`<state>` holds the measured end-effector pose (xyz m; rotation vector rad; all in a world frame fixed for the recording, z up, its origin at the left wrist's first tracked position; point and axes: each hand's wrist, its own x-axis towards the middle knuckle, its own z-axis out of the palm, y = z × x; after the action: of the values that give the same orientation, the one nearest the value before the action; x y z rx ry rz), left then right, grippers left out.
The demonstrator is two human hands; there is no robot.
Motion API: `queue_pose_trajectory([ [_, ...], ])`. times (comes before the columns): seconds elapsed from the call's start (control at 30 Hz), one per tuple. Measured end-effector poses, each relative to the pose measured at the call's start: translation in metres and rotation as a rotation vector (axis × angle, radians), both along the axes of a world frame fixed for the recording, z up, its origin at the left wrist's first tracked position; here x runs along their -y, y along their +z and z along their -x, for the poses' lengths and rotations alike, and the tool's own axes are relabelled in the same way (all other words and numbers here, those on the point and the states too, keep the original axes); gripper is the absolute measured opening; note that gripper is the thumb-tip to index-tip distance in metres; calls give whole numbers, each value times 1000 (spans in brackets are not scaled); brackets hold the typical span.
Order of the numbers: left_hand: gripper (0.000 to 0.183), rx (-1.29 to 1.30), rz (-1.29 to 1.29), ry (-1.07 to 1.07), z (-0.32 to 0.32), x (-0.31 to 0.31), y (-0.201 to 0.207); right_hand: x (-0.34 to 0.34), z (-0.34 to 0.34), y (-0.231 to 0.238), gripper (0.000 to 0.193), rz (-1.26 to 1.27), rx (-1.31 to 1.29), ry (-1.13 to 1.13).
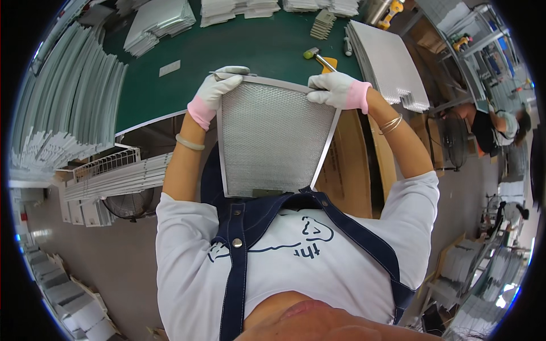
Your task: Assembling metal mesh air filters by attaching frames and components using manual and power tools.
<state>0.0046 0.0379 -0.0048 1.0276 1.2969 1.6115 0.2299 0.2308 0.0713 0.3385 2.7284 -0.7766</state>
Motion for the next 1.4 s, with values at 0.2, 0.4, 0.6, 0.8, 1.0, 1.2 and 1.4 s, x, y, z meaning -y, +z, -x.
queue_pose_trajectory([
  [0.2, 29, 62, 4, -13, -9, 0, 10, 12, 24, -10, 31, 40, -158, 72],
  [0.4, 31, 58, 43, -1, -6, 4, 5, 20, 40, -7, 32, 39, -86, 86],
  [0.6, 48, 264, -260, 92, 2, 9, -6, 36, 40, -12, 31, 158, -210, -65],
  [0.8, 22, -481, -157, 457, -6, 33, 4, 39, 35, -17, 31, 104, -261, -85],
  [1.0, 32, -444, -125, 548, -28, 40, -8, 42, 38, -17, 30, 62, -201, -118],
  [1.2, 59, -421, -86, 541, -54, 39, -15, 38, 39, -23, 28, 26, -226, -68],
  [1.4, 53, 123, -226, 554, -58, 33, -8, 39, 40, -21, 28, 73, -220, -102],
])
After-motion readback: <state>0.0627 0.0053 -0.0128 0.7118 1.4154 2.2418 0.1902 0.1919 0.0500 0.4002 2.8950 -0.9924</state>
